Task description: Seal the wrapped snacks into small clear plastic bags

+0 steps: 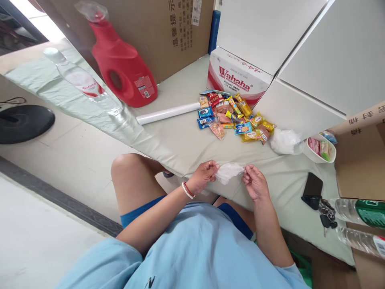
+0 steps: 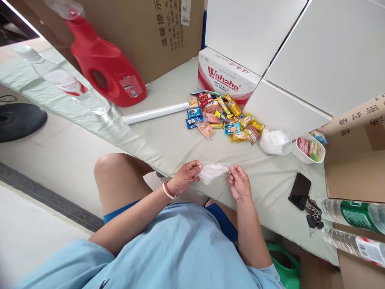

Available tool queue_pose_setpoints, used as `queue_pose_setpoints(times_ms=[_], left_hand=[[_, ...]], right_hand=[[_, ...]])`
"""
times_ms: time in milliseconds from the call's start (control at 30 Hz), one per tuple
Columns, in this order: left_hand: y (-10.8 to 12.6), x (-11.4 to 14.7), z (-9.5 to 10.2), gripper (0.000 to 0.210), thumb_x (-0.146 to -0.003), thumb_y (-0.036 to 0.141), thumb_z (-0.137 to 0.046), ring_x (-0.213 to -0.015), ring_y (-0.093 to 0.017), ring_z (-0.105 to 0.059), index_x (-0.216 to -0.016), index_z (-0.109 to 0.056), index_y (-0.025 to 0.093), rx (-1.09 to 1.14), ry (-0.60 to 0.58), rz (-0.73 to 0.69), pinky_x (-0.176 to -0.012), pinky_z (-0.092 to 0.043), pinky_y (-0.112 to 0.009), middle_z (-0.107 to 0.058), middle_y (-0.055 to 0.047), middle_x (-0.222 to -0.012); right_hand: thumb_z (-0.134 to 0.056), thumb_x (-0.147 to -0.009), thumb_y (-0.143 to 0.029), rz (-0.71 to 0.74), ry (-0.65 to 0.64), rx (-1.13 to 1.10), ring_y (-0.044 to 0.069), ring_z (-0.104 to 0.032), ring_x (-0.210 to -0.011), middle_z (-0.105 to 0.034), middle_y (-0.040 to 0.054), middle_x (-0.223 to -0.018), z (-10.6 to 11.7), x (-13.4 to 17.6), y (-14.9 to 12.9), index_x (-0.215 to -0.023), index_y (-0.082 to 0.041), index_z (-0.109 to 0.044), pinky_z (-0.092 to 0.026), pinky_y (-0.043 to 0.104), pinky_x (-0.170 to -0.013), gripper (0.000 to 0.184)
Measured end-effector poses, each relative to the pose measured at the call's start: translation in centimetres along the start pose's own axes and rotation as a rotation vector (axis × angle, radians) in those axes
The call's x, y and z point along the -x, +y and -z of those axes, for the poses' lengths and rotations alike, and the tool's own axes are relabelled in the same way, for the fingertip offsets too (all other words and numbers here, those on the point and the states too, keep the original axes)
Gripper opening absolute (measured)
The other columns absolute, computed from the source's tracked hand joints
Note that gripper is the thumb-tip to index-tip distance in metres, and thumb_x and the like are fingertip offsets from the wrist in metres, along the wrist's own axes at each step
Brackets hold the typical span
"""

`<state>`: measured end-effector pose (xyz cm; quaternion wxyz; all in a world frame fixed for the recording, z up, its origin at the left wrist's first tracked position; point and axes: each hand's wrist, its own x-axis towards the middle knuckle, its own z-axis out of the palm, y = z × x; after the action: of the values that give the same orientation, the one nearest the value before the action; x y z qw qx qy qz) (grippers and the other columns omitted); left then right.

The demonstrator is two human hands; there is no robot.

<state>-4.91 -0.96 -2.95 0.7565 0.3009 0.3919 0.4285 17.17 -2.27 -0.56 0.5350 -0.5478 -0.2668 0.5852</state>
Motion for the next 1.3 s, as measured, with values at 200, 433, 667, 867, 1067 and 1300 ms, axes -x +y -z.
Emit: queue_pose_setpoints(times_ms=[200,433,667,867,1067,1300], left_hand=[[-0.2,0.2,-0.5,0.046,-0.080,0.063,-0.071,-0.052,-0.008,-0.037,-0.081,-0.056,0.020,-0.227,0.160,-0.171,-0.051,-0.026,-0.023,-0.041,0.008,-0.058],[-0.9,0.7,-1.6,0.045,-0.070,0.052,-0.083,-0.066,-0.010,-0.051,-0.089,-0.060,0.018,-0.249,0.023,-0.108,-0.064,-0.040,-0.024,-0.058,0.004,-0.073],[-0.1,-0.2,0.1,0.037,-0.071,0.045,-0.083,-0.058,-0.007,-0.045,-0.080,-0.060,0.017,-0.172,0.106,-0.105,-0.058,-0.035,-0.023,-0.053,0.005,-0.068],[0.3,0.2,-0.7,0.046,-0.075,0.057,-0.079,-0.072,-0.011,-0.061,-0.090,-0.056,0.019,-0.114,0.072,-0.046,-0.073,-0.048,-0.028,-0.064,0.000,-0.087],[-0.8,-0.1,-3.0,0.046,-0.067,0.053,-0.087,-0.071,-0.012,-0.055,-0.076,-0.062,0.016,-0.350,-0.136,-0.052,-0.071,-0.044,-0.027,-0.061,0.001,-0.075],[0.2,-0.2,-0.6,0.041,-0.073,0.049,-0.085,-0.071,-0.012,-0.056,-0.078,-0.059,0.017,-0.200,-0.074,-0.057,-0.074,-0.045,-0.027,-0.063,0.001,-0.073]], right_hand=[[-0.073,-0.081,-0.061,0.219,-0.005,0.398,0.013,-0.049,-0.059,-0.060,0.0004,-0.077,-1.1,2.0,0.5,-0.085,-0.024,-0.064,-0.038,0.023,-0.047,0.039],[-0.067,-0.089,-0.041,0.401,-0.149,0.656,0.017,-0.057,-0.072,-0.065,0.0025,-0.085,-3.1,2.3,2.5,-0.088,-0.027,-0.075,-0.049,0.031,-0.068,0.016],[-0.087,-0.069,-0.043,0.087,0.028,-0.024,0.010,-0.046,-0.058,-0.057,-0.0033,-0.071,-0.2,1.1,1.4,-0.081,-0.024,-0.067,-0.039,0.022,-0.050,0.030],[-0.086,-0.072,-0.042,0.126,0.047,-0.065,0.010,-0.048,-0.060,-0.062,-0.0012,-0.080,1.9,2.2,1.2,-0.082,-0.024,-0.068,-0.039,0.023,-0.052,0.028],[-0.077,-0.084,-0.040,0.355,-0.067,0.250,0.011,-0.052,-0.070,-0.066,0.0048,-0.108,0.2,2.9,2.0,-0.084,-0.021,-0.072,-0.045,0.027,-0.063,0.019],[-0.082,-0.077,-0.049,0.126,0.078,0.014,0.006,-0.034,-0.048,-0.058,-0.0038,-0.072,1.8,2.3,1.1,-0.085,-0.023,-0.063,-0.027,0.020,-0.043,0.034]])
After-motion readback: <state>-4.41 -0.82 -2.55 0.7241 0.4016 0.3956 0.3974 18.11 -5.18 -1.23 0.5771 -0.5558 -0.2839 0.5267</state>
